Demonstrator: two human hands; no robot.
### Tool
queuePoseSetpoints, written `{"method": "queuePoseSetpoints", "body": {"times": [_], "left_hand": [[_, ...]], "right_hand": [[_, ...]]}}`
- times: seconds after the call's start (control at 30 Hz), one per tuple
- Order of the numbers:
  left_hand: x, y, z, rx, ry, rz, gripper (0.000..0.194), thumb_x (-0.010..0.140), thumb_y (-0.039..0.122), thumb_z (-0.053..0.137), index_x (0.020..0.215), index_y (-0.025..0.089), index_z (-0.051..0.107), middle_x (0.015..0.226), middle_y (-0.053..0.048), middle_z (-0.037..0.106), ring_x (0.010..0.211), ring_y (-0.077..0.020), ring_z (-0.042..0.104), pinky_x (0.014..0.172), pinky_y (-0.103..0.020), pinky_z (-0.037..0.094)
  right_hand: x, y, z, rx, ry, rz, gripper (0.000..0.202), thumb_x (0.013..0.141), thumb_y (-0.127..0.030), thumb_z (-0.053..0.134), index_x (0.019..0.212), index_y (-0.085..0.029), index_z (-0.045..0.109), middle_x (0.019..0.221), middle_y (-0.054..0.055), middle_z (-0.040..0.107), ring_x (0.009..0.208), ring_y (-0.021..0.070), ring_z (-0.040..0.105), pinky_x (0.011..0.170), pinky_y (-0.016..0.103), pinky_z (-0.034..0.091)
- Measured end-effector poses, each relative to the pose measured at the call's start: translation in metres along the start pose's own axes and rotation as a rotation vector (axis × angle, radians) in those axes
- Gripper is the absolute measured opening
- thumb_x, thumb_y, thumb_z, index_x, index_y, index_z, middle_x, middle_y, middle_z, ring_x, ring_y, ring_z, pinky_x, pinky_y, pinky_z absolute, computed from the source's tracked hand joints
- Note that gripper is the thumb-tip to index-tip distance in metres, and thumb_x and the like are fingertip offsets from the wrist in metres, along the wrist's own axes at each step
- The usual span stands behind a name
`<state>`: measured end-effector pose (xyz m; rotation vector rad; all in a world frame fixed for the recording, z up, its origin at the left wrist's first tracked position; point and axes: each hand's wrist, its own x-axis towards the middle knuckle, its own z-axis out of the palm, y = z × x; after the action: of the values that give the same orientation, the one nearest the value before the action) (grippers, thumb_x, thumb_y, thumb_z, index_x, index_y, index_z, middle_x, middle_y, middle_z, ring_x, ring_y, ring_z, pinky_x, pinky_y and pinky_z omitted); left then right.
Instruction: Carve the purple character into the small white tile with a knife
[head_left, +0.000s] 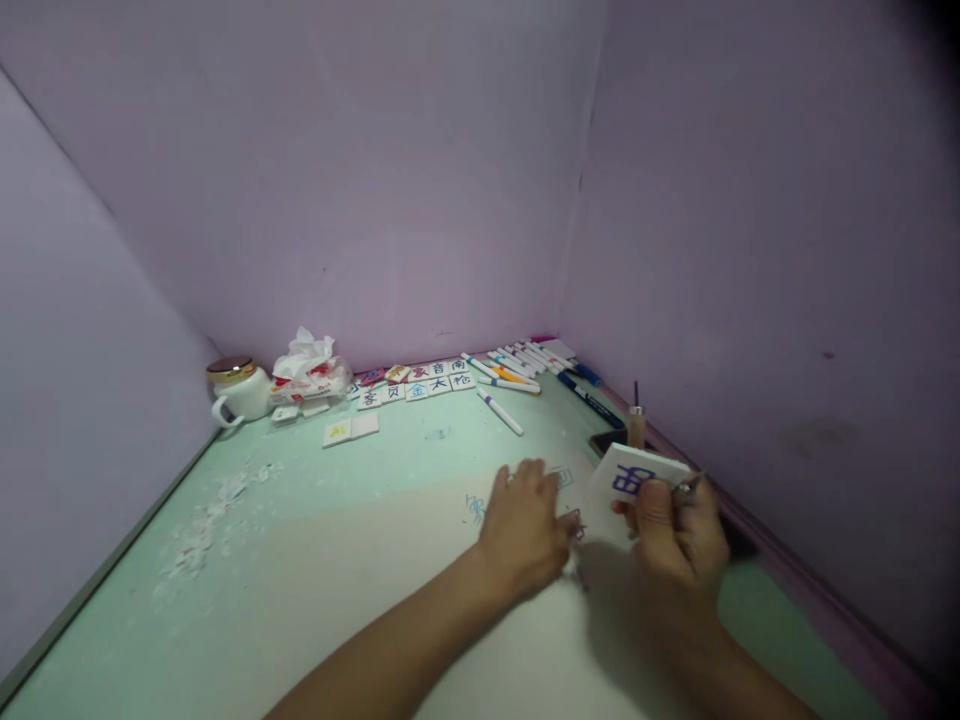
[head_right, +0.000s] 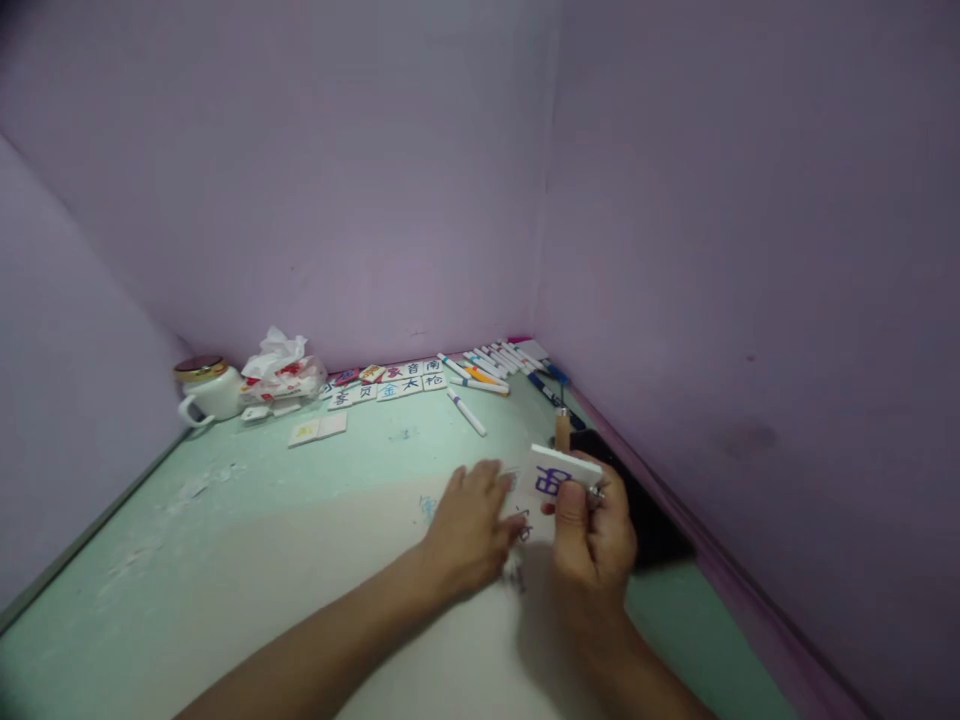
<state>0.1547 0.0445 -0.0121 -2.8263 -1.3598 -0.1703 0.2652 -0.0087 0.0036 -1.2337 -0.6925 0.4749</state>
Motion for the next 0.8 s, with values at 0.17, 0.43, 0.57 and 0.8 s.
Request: {"method": "queuePoseSetpoints", "body": {"times": [0.17, 0.43, 0.57, 0.8], "left_hand": [[0.046, -0.074, -0.021, 0.158, 0.040, -0.025, 0.030, 0.091, 0.033, 0.053, 0.116, 0.017, 0.054, 0.120, -0.009, 0.055, 0.104, -0.0221, 0.057, 0.088, -0.044, 0.049], [0.131, -0.132, -0.019, 0.330, -0.204, 0.343, 0.031, 0.090, 0.032, 0.055, 0.115, 0.015, 0.054, 0.116, -0.009, 0.057, 0.098, -0.0207, 0.059, 0.082, -0.041, 0.052], [0.155, -0.138, -0.013, 0.373, -0.225, 0.374, 0.032, 0.089, 0.032, 0.056, 0.115, 0.014, 0.054, 0.116, -0.010, 0.057, 0.098, -0.0210, 0.059, 0.082, -0.041, 0.052], [0.199, -0.136, -0.005, 0.355, -0.156, 0.292, 0.032, 0.089, 0.032, 0.055, 0.116, 0.015, 0.053, 0.116, -0.009, 0.057, 0.098, -0.0210, 0.059, 0.082, -0.041, 0.052]], "right_hand": [[-0.003, -0.006, 0.011, 0.300, -0.078, 0.360, 0.042, 0.064, -0.051, 0.074, 0.086, -0.018, 0.058, 0.065, -0.005, 0.056, 0.050, 0.0074, 0.047, 0.047, 0.018, 0.041], [-0.005, 0.004, 0.021, 0.350, -0.233, 0.782, 0.038, 0.065, -0.045, 0.074, 0.078, -0.015, 0.057, 0.049, -0.007, 0.046, 0.040, 0.0042, 0.039, 0.033, 0.011, 0.022], [-0.005, 0.000, 0.023, 0.333, -0.211, 0.857, 0.033, 0.068, -0.042, 0.073, 0.075, -0.015, 0.055, 0.044, -0.007, 0.043, 0.037, 0.0040, 0.035, 0.033, 0.012, 0.021], [-0.006, 0.002, 0.021, 0.296, -0.239, 0.898, 0.021, 0.086, -0.036, 0.056, 0.084, -0.016, 0.057, 0.045, -0.006, 0.045, 0.038, 0.0048, 0.034, 0.036, 0.012, 0.019]]}}
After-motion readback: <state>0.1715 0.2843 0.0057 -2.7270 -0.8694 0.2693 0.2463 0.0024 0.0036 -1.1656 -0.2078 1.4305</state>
